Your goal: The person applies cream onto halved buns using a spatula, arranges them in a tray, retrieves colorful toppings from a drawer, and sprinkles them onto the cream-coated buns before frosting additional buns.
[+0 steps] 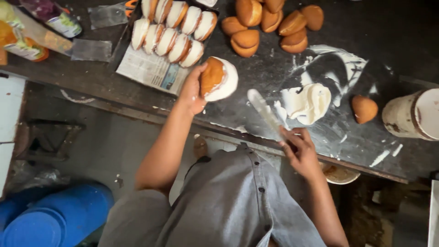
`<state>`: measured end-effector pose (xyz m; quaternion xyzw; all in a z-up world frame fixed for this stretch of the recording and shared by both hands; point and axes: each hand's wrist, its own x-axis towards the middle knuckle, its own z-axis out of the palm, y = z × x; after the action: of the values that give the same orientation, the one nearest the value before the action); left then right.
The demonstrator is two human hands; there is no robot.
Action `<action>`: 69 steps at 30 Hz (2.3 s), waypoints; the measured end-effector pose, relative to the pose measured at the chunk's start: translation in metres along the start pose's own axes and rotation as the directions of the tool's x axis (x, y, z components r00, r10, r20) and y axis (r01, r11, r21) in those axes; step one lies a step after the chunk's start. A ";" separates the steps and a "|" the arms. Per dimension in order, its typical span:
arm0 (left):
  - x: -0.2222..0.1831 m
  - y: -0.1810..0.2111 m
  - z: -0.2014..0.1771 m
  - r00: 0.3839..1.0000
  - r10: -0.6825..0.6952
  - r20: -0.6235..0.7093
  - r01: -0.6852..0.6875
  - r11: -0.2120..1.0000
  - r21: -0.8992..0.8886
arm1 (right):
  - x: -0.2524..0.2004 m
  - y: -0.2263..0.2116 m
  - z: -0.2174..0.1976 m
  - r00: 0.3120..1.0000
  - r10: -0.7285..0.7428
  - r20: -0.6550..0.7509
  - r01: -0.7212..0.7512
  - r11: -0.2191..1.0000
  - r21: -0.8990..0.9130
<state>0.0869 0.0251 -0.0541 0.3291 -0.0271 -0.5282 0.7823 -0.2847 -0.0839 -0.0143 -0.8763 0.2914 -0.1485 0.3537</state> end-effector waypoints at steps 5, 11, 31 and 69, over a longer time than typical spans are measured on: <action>0.001 0.036 -0.089 0.997 0.031 -0.070 -0.027 0.998 0.052 | -0.010 0.077 0.078 0.987 0.019 0.158 0.002 0.991 -0.130; 0.028 0.083 -0.175 0.964 -0.058 -0.259 0.148 0.927 0.345 | 0.008 0.071 0.093 0.979 0.123 0.163 -0.145 0.980 0.133; 0.078 0.073 -0.201 0.991 0.066 -0.116 0.116 0.018 0.993 | 0.027 0.006 0.100 0.961 0.276 0.022 -0.273 0.931 0.240; 0.236 -0.093 -0.033 0.939 0.339 0.064 -0.118 0.142 0.983 | -0.010 0.132 0.037 0.681 0.661 0.315 -0.728 0.657 0.195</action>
<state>0.1283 -0.1794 -0.2027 0.7871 -0.3392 -0.2318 0.4601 -0.3289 -0.1340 -0.1342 -0.6416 0.5388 0.0520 0.5435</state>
